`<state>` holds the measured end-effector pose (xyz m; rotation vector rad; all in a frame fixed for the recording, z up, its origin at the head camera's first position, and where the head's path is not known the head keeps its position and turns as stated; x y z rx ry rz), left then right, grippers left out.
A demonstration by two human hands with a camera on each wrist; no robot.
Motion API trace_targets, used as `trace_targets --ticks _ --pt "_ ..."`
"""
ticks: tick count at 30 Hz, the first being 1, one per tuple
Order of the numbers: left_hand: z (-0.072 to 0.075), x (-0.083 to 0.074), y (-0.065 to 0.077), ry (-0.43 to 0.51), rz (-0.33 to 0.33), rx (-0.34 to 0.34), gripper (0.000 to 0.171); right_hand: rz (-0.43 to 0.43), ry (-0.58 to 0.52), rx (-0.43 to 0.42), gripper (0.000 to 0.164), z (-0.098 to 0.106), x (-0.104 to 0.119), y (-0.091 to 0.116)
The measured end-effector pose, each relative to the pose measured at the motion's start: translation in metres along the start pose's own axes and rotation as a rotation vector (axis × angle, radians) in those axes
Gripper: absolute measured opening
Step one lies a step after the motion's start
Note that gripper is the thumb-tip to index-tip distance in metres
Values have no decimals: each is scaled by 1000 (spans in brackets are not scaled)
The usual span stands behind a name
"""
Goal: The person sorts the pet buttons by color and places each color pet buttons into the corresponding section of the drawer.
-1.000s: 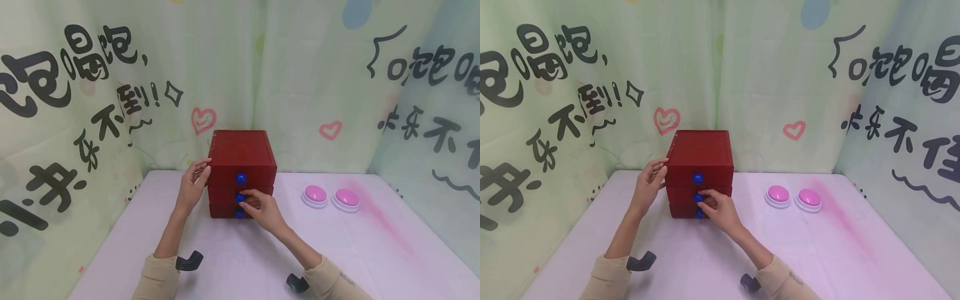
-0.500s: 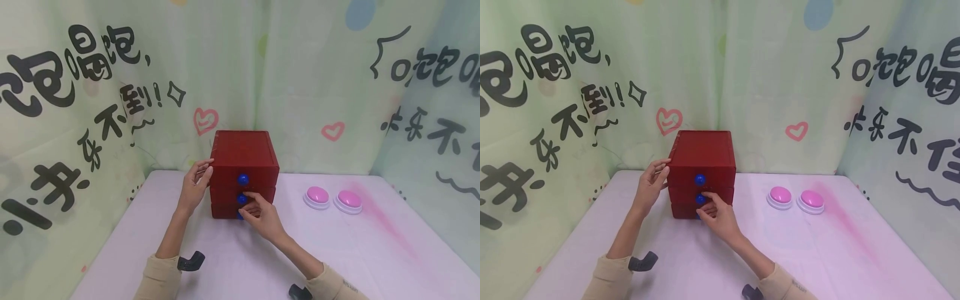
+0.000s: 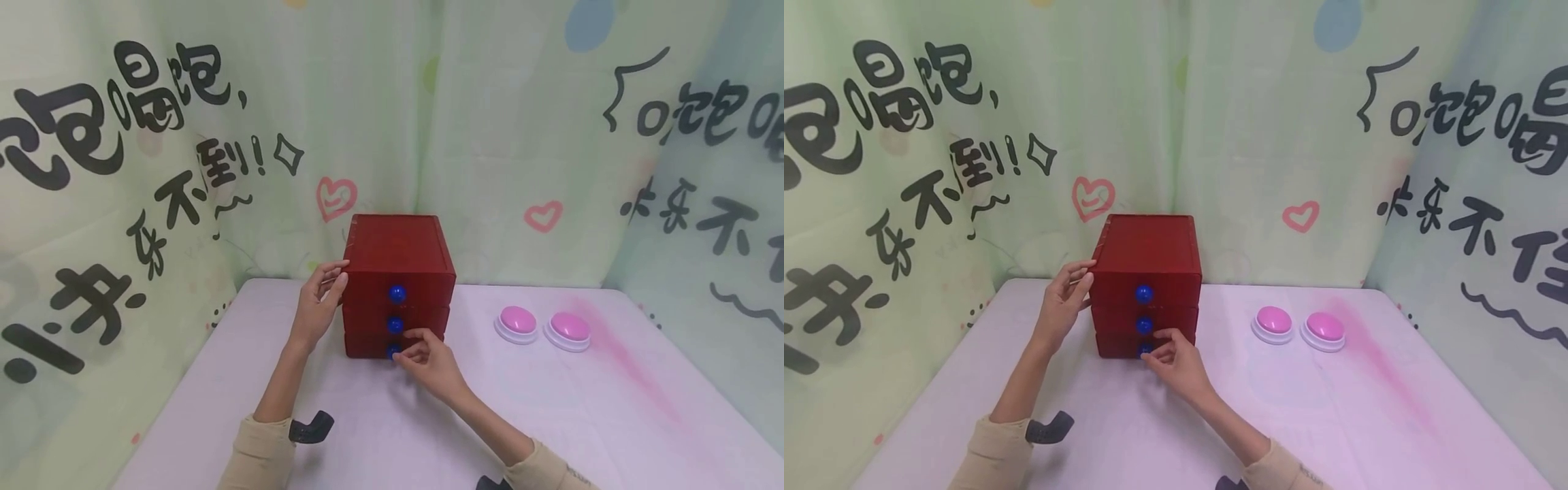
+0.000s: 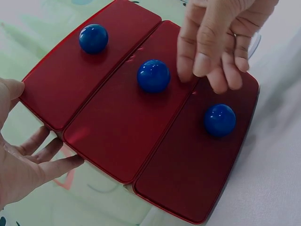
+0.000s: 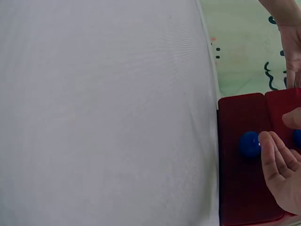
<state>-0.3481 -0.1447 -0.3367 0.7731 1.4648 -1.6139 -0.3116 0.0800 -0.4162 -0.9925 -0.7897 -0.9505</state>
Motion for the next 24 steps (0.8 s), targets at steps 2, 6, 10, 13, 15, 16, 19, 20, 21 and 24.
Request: trace_targets --ticks 2,6,10,13,15,16,19,20,21,24 --pt "0 0 1 5 2 1 34 -18 -5 25 43 -2 -3 0" --pt "1 0 1 9 3 3 34 -7 7 78 43 -6 -6 -1" --pt "1 -1 1 5 2 0 34 42 78 135 43 -8 -7 -2" --pt "1 -1 1 5 0 2 34 83 148 160 42 -9 -6 -3" --pt "1 -1 0 5 0 4 35 104 197 174 42 -11 -4 -4" --pt "1 -1 0 4 0 5 35 113 221 181 41 -11 -4 -5" --pt "1 -1 0 3 0 5 35 137 277 204 39 -14 -4 -7" --pt "1 -1 0 3 1 5 35 142 287 210 38 -15 -3 -8" --pt "1 -1 0 4 2 6 35 147 296 215 36 -16 -3 -9" --pt "2 -2 0 5 1 5 35 150 311 209 28 -16 -3 -14"
Point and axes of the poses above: each hand's wrist, its own y-axis away from the middle knuckle, its own z-axis out of the back of the hand, x = y × z, the point moved 7 cm from there along -y, towards the middle knuckle, and after that the axes turned 3 degrees about -y, right-handed, at the moved point
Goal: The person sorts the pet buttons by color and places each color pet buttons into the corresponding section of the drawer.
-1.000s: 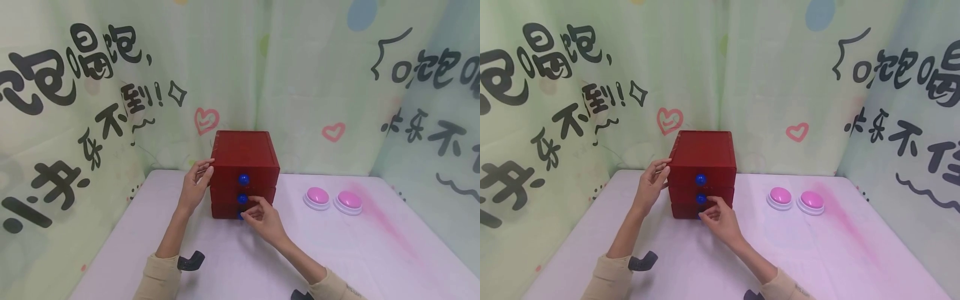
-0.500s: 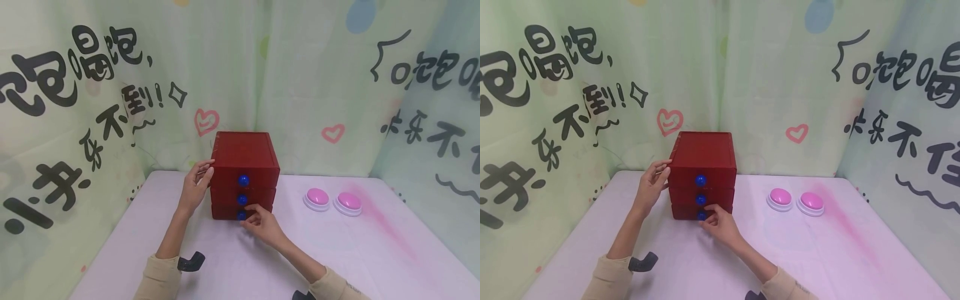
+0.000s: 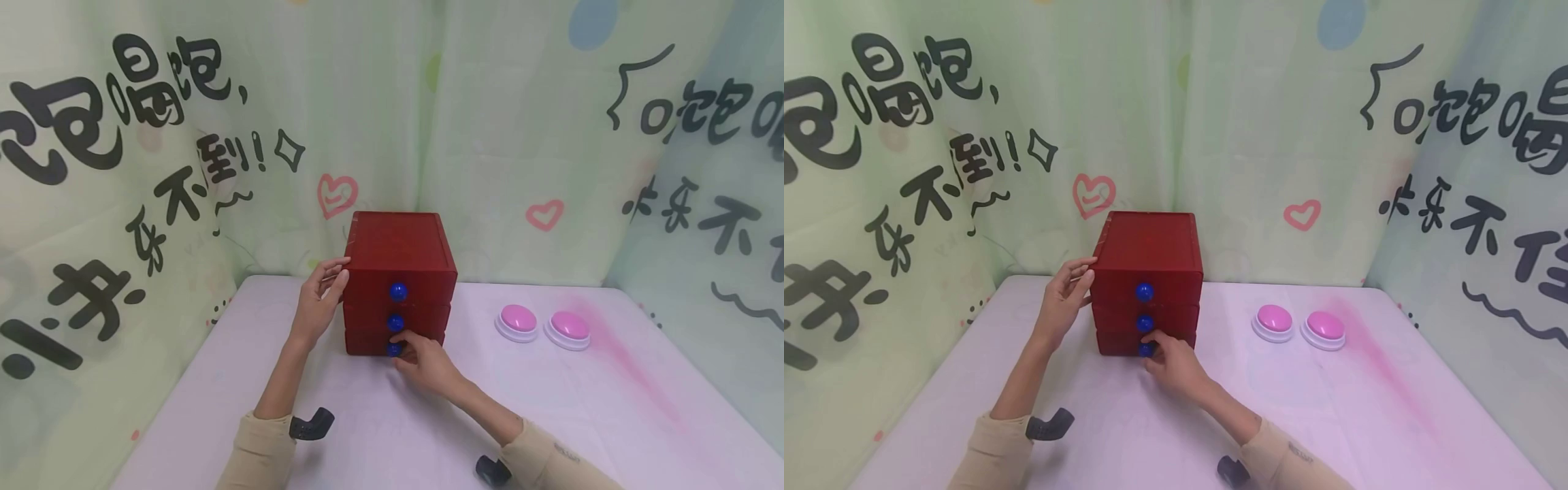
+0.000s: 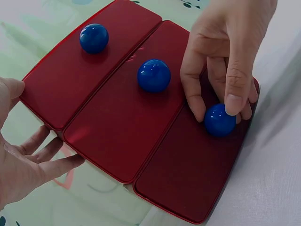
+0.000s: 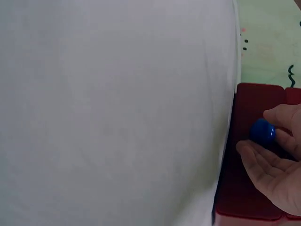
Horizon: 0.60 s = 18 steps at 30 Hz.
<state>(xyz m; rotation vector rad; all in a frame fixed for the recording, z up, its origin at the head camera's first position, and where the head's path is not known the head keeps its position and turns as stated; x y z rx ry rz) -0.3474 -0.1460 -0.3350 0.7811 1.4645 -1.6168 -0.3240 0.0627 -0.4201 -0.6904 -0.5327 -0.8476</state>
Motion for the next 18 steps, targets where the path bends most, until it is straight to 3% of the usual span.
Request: trace_targets --ticks 9,18 --pt "0 1 0 1 1 -4 34 -11 -4 -18 21 3 -1 -4" --pt "-1 1 0 7 -5 -3 34 12 56 12 20 -1 12 12"
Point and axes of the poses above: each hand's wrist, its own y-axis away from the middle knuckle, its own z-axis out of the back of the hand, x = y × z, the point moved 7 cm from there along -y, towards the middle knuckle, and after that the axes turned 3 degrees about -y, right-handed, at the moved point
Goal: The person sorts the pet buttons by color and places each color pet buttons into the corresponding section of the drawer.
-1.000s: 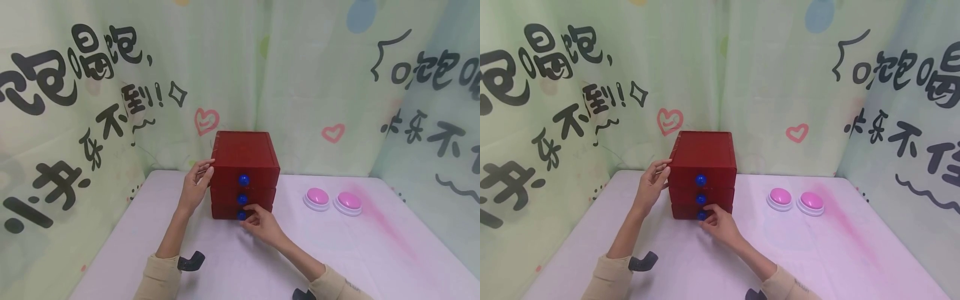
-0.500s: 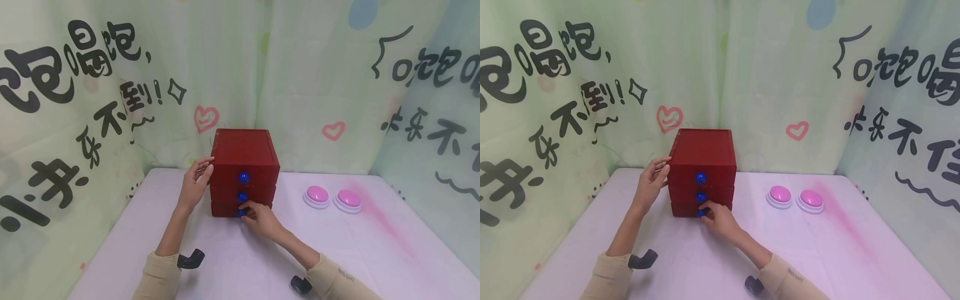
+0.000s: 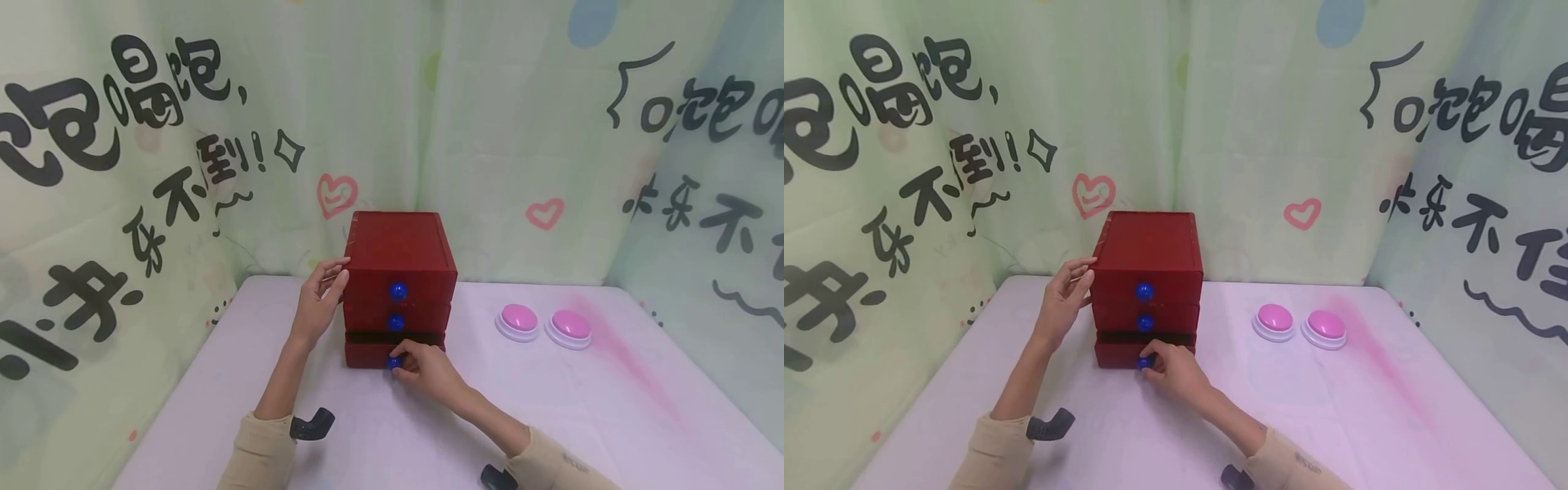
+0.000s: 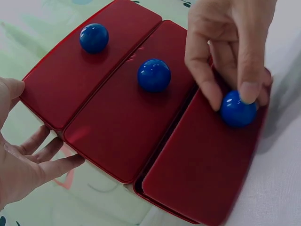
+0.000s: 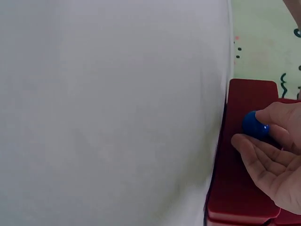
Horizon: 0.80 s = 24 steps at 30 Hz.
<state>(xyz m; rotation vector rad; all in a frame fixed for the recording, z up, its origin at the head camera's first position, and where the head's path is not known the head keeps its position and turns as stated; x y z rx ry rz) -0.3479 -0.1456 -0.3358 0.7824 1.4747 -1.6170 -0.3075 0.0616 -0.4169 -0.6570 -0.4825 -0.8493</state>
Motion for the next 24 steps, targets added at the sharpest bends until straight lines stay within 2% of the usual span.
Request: trace_targets --ticks 15,24 --pt "0 0 1 1 19 10 35 -67 -34 142 20 -8 24 36" --pt "0 1 0 5 23 13 35 -68 20 188 19 -11 37 50"
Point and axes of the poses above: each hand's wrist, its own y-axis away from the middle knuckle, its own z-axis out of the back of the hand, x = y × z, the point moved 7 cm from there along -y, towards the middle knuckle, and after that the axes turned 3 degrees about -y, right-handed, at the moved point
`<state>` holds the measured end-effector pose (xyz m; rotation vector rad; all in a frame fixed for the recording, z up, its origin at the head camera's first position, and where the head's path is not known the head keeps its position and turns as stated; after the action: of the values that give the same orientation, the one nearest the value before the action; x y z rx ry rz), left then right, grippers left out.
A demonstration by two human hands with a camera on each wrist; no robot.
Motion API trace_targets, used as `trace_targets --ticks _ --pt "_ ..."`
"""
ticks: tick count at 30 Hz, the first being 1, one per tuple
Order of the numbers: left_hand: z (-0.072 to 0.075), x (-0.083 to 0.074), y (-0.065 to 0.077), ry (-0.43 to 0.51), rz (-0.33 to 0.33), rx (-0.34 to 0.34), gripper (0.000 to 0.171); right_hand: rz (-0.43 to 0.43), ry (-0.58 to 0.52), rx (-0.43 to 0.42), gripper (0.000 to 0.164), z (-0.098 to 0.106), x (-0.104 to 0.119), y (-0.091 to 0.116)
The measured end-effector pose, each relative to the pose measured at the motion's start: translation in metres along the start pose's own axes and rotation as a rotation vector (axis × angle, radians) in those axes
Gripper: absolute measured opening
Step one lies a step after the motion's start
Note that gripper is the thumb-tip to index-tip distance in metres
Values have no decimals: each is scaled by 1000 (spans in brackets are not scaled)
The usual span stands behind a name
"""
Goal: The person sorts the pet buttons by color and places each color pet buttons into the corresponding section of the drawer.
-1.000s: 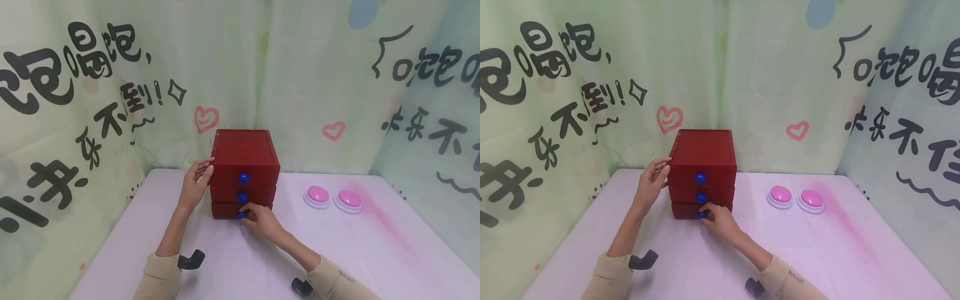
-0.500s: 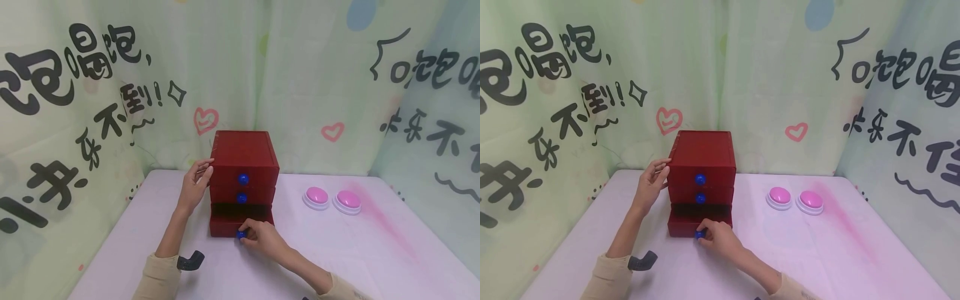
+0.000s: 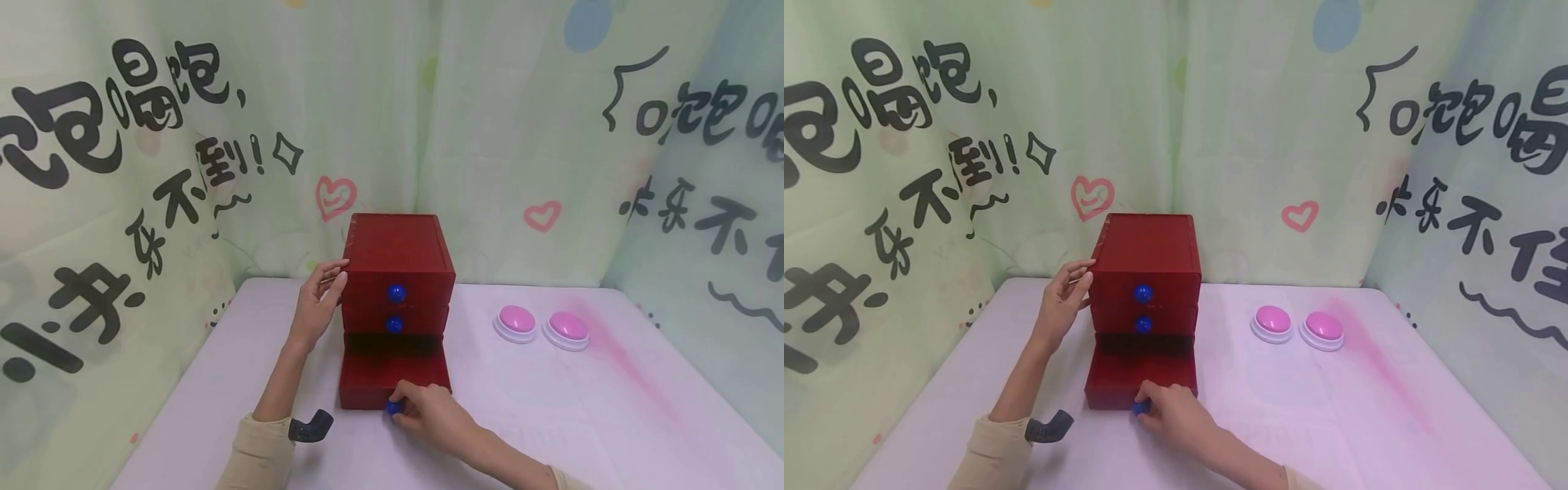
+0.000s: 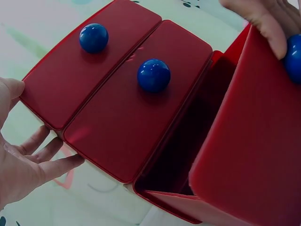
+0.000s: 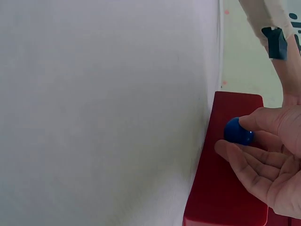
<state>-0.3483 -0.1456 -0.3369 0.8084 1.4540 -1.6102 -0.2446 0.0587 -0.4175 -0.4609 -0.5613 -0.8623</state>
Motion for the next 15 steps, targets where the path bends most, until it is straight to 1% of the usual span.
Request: trace_targets --ticks 3,6,10,12,15 --pt "0 1 0 0 0 1 35 10 -1 11 18 -1 4 3" --pt "1 1 0 -1 0 -2 35 -2 0 30 19 0 5 5" --pt "0 2 0 -3 -1 -1 35 -4 0 29 24 8 7 8" --pt "0 1 0 -4 -4 -1 35 39 -20 -5 26 16 12 9" --pt "-1 2 0 -1 -3 -1 35 137 -62 -103 27 33 25 12"
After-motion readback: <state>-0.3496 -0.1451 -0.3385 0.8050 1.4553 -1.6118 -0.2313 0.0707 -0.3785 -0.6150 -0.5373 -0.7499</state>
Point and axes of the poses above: each hand's wrist, its own y-axis away from the middle knuckle, its own z-axis out of the back of the hand, x = y × z, the point moved 7 cm from there along -y, towards the middle knuckle, and after that the axes turned 3 degrees about -y, right-handed, at the moved point
